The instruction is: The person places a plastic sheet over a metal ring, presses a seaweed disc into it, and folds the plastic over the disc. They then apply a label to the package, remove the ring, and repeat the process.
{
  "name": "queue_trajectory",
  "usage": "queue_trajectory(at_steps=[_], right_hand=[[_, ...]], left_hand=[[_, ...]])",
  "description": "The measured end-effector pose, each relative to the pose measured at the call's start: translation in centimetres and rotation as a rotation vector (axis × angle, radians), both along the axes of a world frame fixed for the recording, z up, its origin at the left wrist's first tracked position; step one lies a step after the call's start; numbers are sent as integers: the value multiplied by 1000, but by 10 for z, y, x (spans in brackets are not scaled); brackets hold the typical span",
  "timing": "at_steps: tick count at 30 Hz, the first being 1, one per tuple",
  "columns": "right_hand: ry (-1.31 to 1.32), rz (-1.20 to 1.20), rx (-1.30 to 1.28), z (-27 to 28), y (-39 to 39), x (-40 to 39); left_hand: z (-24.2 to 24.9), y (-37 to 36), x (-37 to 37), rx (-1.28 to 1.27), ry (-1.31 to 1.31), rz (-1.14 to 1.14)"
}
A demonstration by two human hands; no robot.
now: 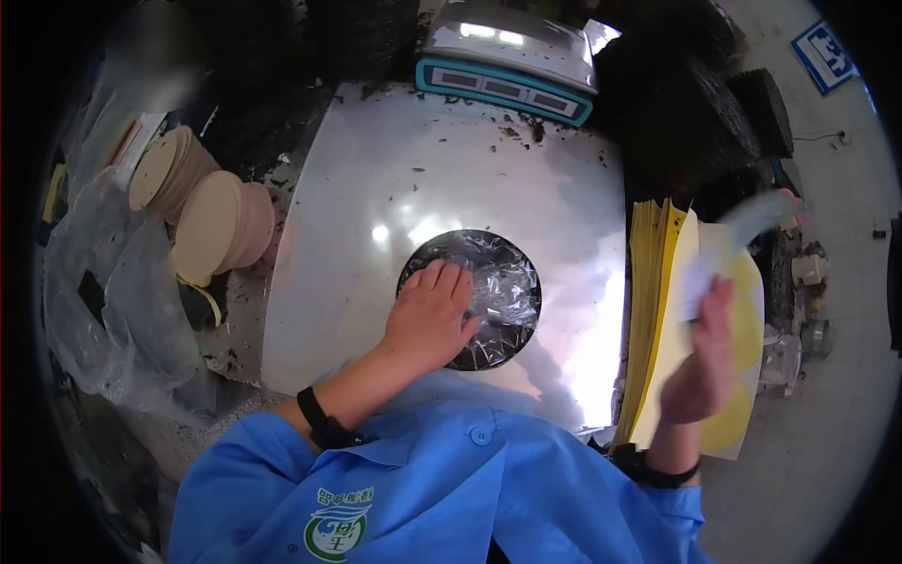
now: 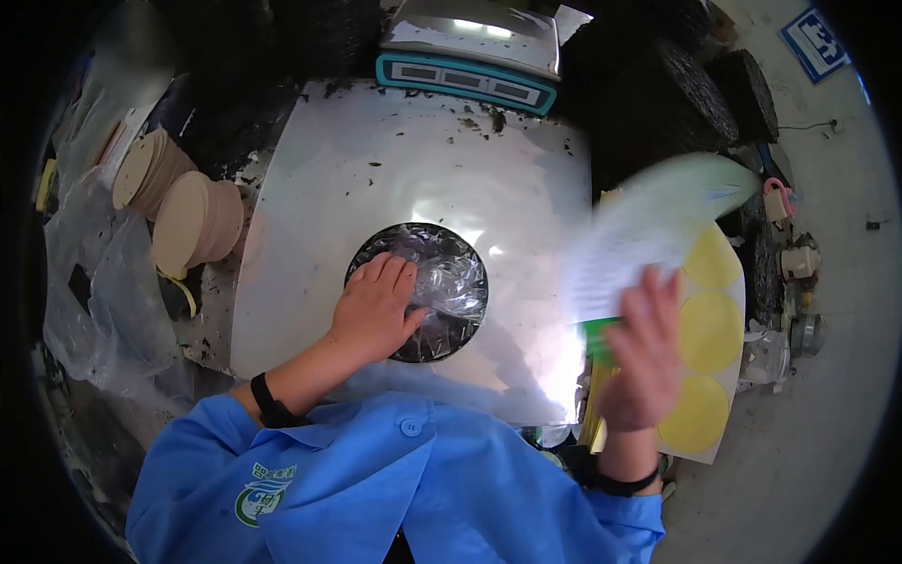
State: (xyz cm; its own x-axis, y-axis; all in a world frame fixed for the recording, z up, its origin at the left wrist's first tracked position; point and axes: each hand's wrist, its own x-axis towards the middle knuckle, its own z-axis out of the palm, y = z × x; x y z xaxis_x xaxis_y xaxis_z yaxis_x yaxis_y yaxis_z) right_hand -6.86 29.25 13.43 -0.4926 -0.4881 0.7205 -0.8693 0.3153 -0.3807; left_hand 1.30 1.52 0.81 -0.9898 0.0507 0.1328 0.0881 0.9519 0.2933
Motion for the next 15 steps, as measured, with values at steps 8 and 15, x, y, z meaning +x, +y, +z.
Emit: queue_trajectory(at_steps=[8, 15], right_hand=[[-202, 419, 624, -111, -80, 45], [-373, 154, 657, -123, -143, -1]], left_hand=[[-19, -8, 0, 165, -44, 47], [-8, -13, -2, 402, 50, -12]])
